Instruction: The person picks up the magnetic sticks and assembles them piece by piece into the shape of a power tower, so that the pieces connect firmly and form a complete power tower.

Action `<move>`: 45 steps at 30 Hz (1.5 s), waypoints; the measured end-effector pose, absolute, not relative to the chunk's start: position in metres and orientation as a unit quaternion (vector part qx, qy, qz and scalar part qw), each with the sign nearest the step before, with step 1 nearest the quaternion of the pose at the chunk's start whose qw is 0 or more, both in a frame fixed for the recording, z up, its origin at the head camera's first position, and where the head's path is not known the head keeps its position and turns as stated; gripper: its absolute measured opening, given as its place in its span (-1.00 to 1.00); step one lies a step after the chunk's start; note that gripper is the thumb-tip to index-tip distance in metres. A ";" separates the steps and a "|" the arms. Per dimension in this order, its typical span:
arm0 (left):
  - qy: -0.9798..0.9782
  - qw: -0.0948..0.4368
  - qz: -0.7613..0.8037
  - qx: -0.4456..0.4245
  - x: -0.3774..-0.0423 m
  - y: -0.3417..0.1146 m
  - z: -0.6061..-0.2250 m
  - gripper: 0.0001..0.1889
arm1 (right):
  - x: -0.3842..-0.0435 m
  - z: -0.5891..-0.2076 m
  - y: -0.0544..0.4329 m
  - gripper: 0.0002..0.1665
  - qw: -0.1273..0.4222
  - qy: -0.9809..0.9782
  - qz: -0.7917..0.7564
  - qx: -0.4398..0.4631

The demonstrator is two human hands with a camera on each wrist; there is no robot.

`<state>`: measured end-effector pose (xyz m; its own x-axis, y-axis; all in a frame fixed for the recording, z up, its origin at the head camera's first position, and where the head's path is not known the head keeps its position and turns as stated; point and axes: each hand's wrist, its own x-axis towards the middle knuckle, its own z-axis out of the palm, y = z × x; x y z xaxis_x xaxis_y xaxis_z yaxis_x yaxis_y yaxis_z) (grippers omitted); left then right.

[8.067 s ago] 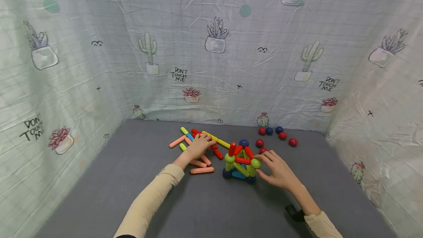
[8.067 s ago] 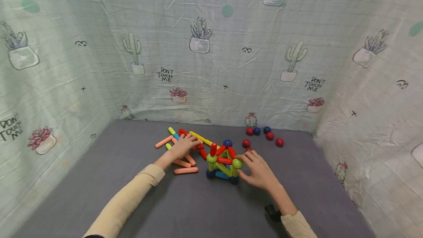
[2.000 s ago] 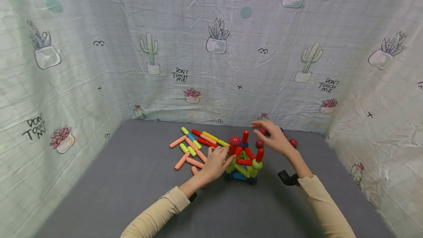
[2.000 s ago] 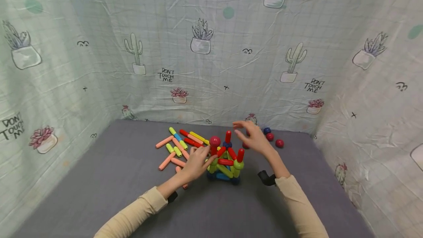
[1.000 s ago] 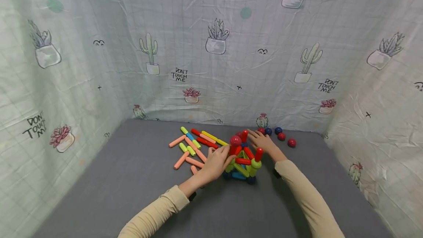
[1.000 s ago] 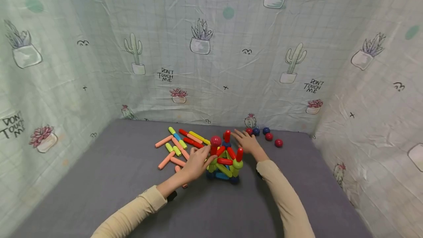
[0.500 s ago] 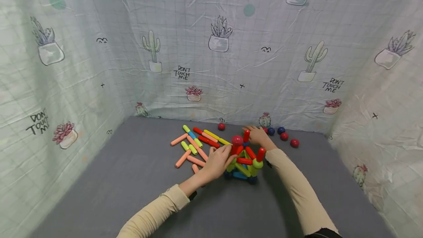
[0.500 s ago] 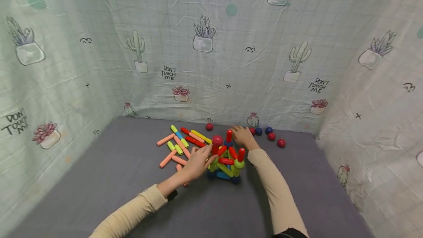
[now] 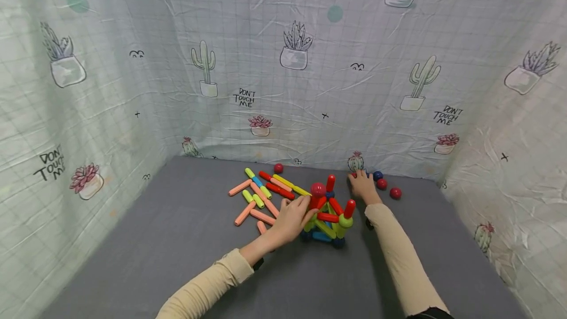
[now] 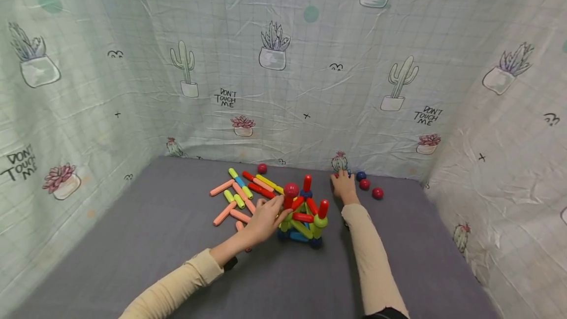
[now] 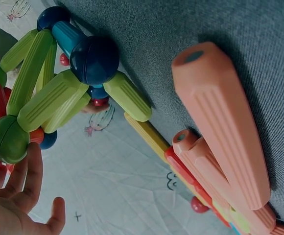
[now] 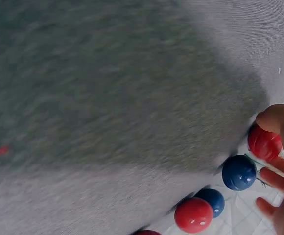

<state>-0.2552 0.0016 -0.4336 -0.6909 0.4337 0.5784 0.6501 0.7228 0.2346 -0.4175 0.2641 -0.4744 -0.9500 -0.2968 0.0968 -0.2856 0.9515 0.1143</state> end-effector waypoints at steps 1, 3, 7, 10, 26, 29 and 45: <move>-0.893 0.251 -0.216 -0.304 -0.255 0.001 -0.433 -0.82 | -0.416 -0.474 0.265 -0.62 0.073 -0.984 -0.050 0.157; -0.892 0.254 -0.216 -0.306 -0.255 0.002 -0.433 -0.82 | -0.413 -0.474 0.267 -0.66 0.098 -0.979 -0.051 0.171; -0.888 0.257 -0.216 -0.314 -0.255 0.002 -0.433 -0.82 | -0.408 -0.476 0.270 -0.70 0.116 -0.974 -0.053 0.188; -0.887 0.261 -0.213 -0.316 -0.256 0.002 -0.433 -0.81 | -0.401 -0.473 0.269 -0.69 0.113 -0.975 -0.001 0.191; -0.900 0.238 -0.214 -0.297 -0.254 0.003 -0.433 -0.80 | -0.332 -0.349 0.219 -0.59 0.169 -0.857 0.290 0.391; -0.898 0.238 -0.220 -0.298 -0.254 0.003 -0.433 -0.80 | -0.329 -0.350 0.216 -0.60 0.170 -0.863 0.263 0.398; -0.866 0.241 -0.240 -0.366 -0.275 -0.019 -0.440 -0.78 | -0.291 -0.357 0.241 -0.45 0.191 -0.872 0.303 0.334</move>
<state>-0.2747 -0.0189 -0.4399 -0.6162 0.5174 0.5938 0.7494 0.6172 0.2399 -0.2909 0.2407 -0.3567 -0.7041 -0.4657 0.5360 -0.6979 0.5932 -0.4013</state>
